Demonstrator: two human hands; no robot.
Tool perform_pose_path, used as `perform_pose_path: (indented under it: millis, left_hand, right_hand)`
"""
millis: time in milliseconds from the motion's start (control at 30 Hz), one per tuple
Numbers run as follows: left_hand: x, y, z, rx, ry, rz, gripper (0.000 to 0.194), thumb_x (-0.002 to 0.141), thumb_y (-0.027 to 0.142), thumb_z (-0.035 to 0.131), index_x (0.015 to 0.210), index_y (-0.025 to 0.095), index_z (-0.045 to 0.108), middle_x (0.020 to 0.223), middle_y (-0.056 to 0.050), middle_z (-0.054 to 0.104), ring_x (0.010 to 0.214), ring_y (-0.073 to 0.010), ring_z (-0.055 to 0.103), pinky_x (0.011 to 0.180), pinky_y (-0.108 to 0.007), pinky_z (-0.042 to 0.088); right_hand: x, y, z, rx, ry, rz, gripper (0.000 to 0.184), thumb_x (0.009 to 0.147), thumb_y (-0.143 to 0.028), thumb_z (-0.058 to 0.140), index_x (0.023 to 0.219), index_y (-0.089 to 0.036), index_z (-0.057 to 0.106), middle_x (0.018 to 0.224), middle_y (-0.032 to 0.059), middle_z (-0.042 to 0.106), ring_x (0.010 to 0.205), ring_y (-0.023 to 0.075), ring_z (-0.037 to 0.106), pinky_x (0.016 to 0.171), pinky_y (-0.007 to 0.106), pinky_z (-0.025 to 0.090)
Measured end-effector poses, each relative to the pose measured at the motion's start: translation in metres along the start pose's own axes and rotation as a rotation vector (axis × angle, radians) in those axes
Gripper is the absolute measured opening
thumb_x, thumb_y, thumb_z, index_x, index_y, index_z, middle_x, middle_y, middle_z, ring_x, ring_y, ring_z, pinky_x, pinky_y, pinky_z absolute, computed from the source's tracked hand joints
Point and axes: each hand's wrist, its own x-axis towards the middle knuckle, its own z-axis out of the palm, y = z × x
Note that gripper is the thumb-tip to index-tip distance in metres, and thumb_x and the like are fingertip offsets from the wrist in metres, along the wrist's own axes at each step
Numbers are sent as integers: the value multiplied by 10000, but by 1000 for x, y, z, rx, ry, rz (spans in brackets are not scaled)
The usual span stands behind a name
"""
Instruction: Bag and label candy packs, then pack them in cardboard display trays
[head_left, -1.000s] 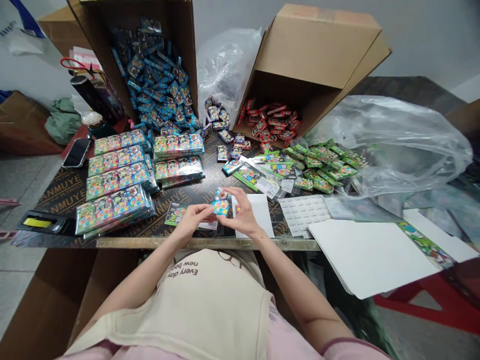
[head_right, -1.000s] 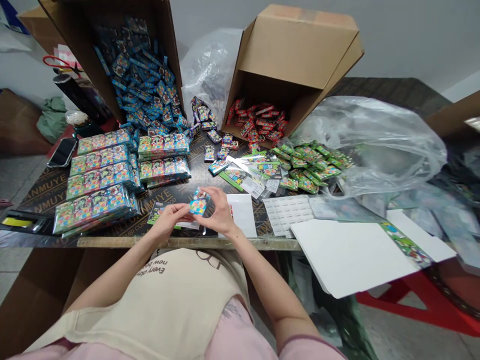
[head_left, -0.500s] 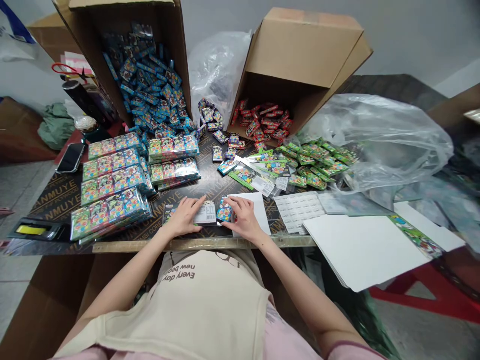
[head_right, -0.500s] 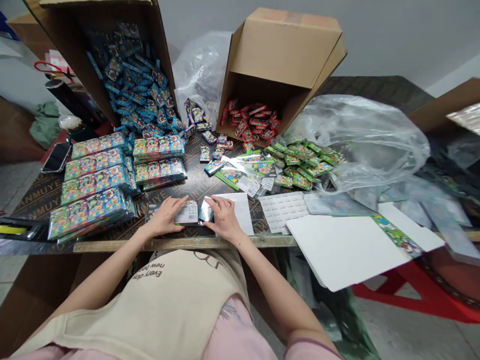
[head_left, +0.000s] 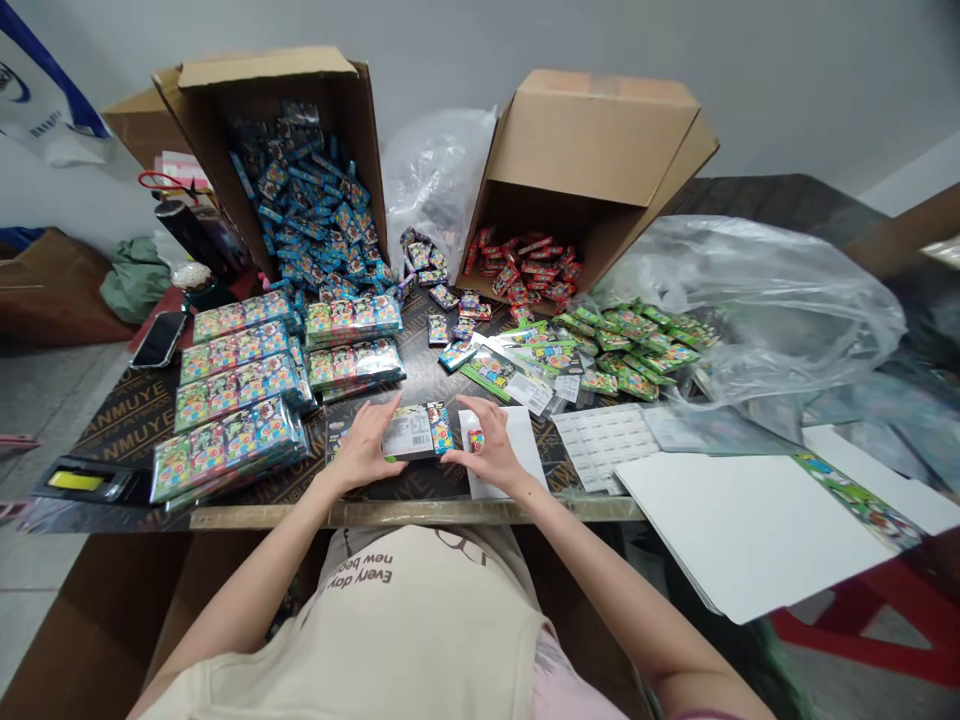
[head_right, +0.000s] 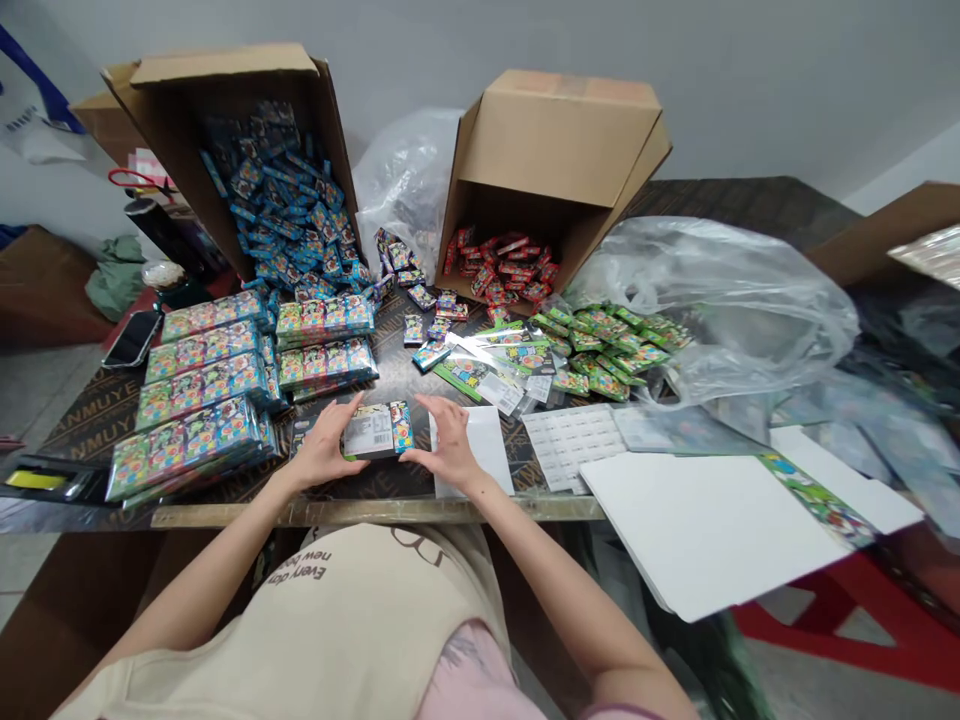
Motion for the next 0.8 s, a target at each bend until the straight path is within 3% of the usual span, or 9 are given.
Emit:
perform_pose_path:
  millis: [67, 133, 267, 400, 500, 633, 800]
  left_hand:
    - [2, 0, -2, -14, 28, -49, 1061, 652, 315, 719, 1519, 176, 124, 1363, -148, 497, 1259, -316, 464, 1142, -532, 240]
    - [3, 0, -2, -33, 37, -75, 1056, 652, 313, 718, 1519, 171, 131, 1349, -147, 507, 1243, -316, 470, 1124, -518, 274]
    - [8, -6, 3, -62, 40, -105, 1071, 634, 287, 728, 1519, 158, 140, 1374, -161, 479, 1238, -312, 459, 1080, -473, 338]
    - [18, -14, 14, -3, -72, -145, 1009, 620, 301, 755, 1494, 198, 260, 1328, -142, 514, 1226, -315, 470, 1059, -475, 352]
    - [27, -13, 30, 84, -192, -114, 1030, 575, 447, 811, 1463, 226, 339, 1360, -163, 484, 1268, -348, 437, 1082, -523, 304]
    - [37, -4, 53, 164, -209, -29, 988, 636, 592, 755, 1457, 218, 351, 1437, -202, 409, 1342, -357, 360, 1110, -551, 238]
    - [41, -3, 63, 188, -188, -16, 930, 705, 632, 680, 1466, 222, 335, 1418, -198, 439, 1316, -353, 386, 1092, -557, 260]
  right_hand:
    - [0, -3, 5, -33, 56, 6, 697, 757, -517, 703, 1351, -266, 439, 1143, 96, 673, 1151, 316, 529, 976, 486, 311]
    - [0, -8, 10, -20, -11, -47, 595, 837, -450, 640, 1364, -275, 427, 1064, 74, 710, 1149, 297, 540, 998, 495, 274]
    - [11, -15, 14, 42, -159, -169, 473, 927, -333, 509, 1384, -257, 411, 1113, 69, 699, 1137, 253, 555, 1019, 489, 252]
    - [57, 4, 14, 11, 117, -21, 356, 944, -342, 462, 1285, -257, 517, 995, 52, 711, 1069, 256, 560, 981, 470, 311]
    - [109, 36, 22, -108, 212, 69, 337, 913, -382, 491, 1194, -232, 600, 1144, 102, 644, 1113, 281, 522, 952, 467, 359]
    - [167, 83, 40, -336, 14, 181, 494, 785, -446, 641, 1208, -193, 614, 1329, 186, 516, 1250, 369, 404, 962, 544, 344]
    - [208, 116, 48, -471, -314, 137, 837, 633, -361, 735, 1403, -216, 441, 1483, 186, 382, 1356, 406, 281, 1046, 628, 167]
